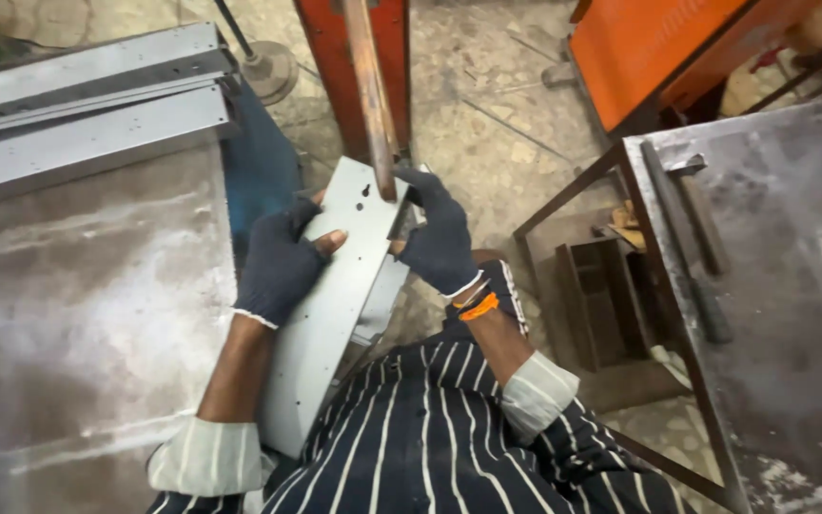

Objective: The person welds the corners of rectangular metal frames using a handheld welding torch. They repeatedly pick up frames, align them under the torch, and weld the joints. The person also uses a hammer to tap the frames and a metal rod to scrape the welds.

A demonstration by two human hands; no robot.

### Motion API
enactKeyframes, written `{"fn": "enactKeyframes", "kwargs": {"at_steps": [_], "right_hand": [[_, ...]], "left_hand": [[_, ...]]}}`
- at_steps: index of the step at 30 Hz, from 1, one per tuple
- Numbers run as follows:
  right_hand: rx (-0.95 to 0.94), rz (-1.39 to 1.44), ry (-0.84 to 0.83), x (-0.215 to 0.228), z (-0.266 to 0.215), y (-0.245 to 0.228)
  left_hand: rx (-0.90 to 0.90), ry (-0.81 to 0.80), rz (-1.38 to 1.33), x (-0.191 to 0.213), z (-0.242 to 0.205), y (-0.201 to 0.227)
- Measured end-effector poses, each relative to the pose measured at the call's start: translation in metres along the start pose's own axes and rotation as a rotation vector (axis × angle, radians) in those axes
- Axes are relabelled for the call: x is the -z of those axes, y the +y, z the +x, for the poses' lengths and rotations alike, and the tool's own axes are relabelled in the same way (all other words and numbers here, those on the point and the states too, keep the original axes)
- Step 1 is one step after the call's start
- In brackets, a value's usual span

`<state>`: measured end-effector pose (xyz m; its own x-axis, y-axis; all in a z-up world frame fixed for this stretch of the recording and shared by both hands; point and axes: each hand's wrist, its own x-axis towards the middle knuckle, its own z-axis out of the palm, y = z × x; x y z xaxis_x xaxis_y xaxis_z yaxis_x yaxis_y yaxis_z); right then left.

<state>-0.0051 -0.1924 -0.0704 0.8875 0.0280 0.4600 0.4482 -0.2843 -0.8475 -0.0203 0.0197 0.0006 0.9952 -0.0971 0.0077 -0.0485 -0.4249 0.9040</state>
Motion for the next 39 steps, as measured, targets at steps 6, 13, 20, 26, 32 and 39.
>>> {"fn": "enactKeyframes", "kwargs": {"at_steps": [6, 13, 20, 26, 32, 39], "right_hand": [[-0.011, 0.011, -0.011, -0.001, 0.005, 0.000], [-0.177, 0.012, -0.032, 0.000, 0.007, -0.008], [-0.111, -0.008, -0.194, 0.017, 0.011, 0.016], [-0.217, 0.578, -0.252, 0.015, 0.014, 0.045], [-0.295, 0.501, -0.127, -0.002, 0.011, 0.078], [-0.328, 0.561, -0.094, -0.001, 0.013, 0.071]], "left_hand": [[-0.075, 0.002, 0.038, 0.001, 0.006, -0.010], [0.031, 0.007, 0.063, -0.002, 0.005, -0.003], [0.037, 0.045, 0.041, -0.006, 0.006, -0.013], [0.096, 0.048, 0.037, -0.008, 0.005, -0.014], [0.057, 0.065, 0.000, -0.010, 0.003, -0.010], [-0.034, 0.096, 0.042, -0.010, 0.001, -0.001]]}}
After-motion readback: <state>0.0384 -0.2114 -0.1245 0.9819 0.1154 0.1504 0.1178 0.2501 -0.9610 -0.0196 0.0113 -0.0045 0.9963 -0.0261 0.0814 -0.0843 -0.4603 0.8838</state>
